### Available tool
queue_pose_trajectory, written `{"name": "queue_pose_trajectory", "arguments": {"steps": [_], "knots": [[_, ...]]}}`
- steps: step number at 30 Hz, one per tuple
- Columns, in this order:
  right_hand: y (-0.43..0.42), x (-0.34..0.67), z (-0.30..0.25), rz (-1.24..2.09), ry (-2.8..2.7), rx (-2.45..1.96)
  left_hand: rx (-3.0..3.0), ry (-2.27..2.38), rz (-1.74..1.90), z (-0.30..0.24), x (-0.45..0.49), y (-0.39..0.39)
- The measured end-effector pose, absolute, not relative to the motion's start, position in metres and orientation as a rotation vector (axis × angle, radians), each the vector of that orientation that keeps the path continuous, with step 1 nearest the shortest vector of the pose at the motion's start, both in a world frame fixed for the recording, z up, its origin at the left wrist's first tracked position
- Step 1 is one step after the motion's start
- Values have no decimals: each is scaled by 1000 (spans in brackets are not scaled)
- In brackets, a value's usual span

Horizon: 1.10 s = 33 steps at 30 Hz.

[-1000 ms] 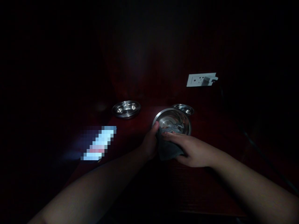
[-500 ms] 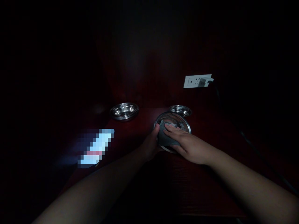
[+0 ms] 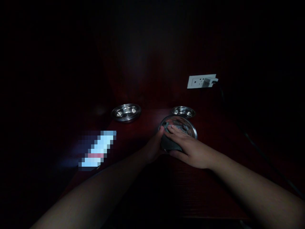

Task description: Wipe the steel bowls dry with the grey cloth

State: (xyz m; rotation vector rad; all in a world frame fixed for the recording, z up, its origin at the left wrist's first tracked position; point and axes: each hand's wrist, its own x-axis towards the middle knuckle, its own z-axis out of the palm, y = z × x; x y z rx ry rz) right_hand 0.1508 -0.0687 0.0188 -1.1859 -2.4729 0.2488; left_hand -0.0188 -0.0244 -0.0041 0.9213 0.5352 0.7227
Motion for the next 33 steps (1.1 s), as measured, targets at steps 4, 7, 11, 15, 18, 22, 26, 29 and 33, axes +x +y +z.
{"name": "queue_pose_trajectory", "arguments": {"steps": [4,7,11,15,18,22,26,29,33], "knots": [[-74,148,19,374,-2566,-1165,890,484,726,-2,-18,-26],[-77,144,19,406,-2612,-1188,871,452,698,-1,-19,-26],[-78,142,19,369,-2608,-1190,851,426,682,-2,-19,-24],[-74,143,21,322,-2532,-1153,841,442,702,-1,-18,-23],[-71,144,21,216,-2461,-1125,839,447,724,0,-17,-24],[-69,144,23,124,-2339,-1099,842,491,744,0,-18,-25],[-71,142,26,137,-2260,-1145,855,504,740,0,-18,-25],[-72,140,25,196,-2269,-1112,853,468,738,0,-18,-26],[-73,140,19,317,-2430,-1103,846,488,743,1,-17,-26]]}}
